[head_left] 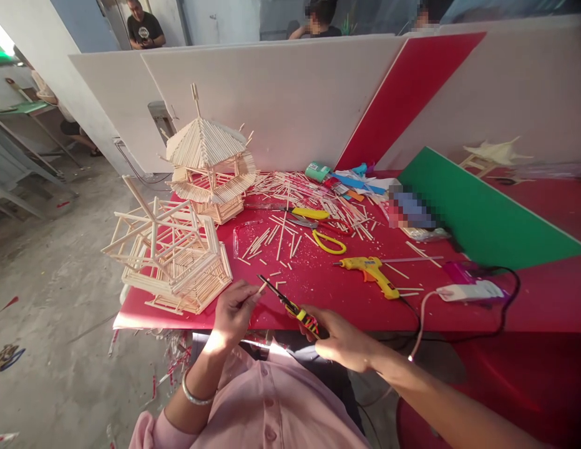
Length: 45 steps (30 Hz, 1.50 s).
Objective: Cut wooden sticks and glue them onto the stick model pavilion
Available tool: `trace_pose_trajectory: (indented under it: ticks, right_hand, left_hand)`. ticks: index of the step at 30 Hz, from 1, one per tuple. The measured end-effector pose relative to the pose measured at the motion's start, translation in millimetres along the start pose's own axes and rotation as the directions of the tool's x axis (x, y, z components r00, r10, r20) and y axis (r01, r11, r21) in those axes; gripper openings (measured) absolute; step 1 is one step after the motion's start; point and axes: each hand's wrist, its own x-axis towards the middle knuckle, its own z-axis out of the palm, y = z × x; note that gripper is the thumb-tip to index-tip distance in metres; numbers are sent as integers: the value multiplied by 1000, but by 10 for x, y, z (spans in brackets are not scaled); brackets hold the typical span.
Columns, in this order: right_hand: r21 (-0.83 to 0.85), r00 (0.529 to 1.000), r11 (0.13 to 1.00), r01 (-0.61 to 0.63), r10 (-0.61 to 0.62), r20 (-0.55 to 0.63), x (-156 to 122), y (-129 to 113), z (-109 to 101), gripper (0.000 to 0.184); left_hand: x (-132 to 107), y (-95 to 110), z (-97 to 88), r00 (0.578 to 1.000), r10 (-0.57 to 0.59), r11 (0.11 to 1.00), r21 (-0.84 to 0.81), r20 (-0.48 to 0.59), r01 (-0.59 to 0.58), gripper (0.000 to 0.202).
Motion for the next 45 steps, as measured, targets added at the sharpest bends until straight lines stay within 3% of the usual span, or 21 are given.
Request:
trace_pose_trajectory:
  ticks: [3,6,10,14,23,30,34,37,41,43,45]
  right_hand:
    - [-38,999,999,35,-35,-2,-10,36,3,33]
    - [-207,992,974,95,-109,-58,-4,134,34,59]
    - [-508,975,860,-43,-74,-208,34,309,118,81]
    - [-604,969,794,-62,-96,-226,83,335,184,80]
    - [-625,981,777,-71,-59,-185,133,201,274,79]
    - [-609,955,793,19,-194,-223,155,176,304,73]
    - [-615,960,789,-4,-169,-224,160,226,277,66]
    - [-613,970,790,6,-154,-189,141,308,231,70]
    - [-614,978,789,20,-142,-150,109,389,157,82]
    - [-608,972,792,58,-185,-148,100,394,131,82]
    - [-593,964,798,106,-230,-138,95,379,118,78]
  left_hand:
    - [-21,-20,-1,1000,-28,998,-65,9,28,25]
    - [-36,-14,13,997,-82,991,-110,-9,80,25]
    - [-35,10,18,996,-84,993,-88,-25,82,23]
    - [-37,5,14,998,-32,999,-32,-49,30,20]
    - [-72,-26,62,988,72,995,85,-135,-60,25]
    - [-94,-11,93,987,85,989,132,-135,-67,30]
    - [-109,-43,100,991,-11,998,52,-132,18,29]
    - [-100,-84,68,982,-185,975,-135,-46,178,24]
    - [-75,-105,22,870,-433,736,-465,234,492,34]
    - [-64,-95,10,831,-462,634,-541,309,553,39]
    - [-54,-79,2,819,-459,589,-571,345,571,40]
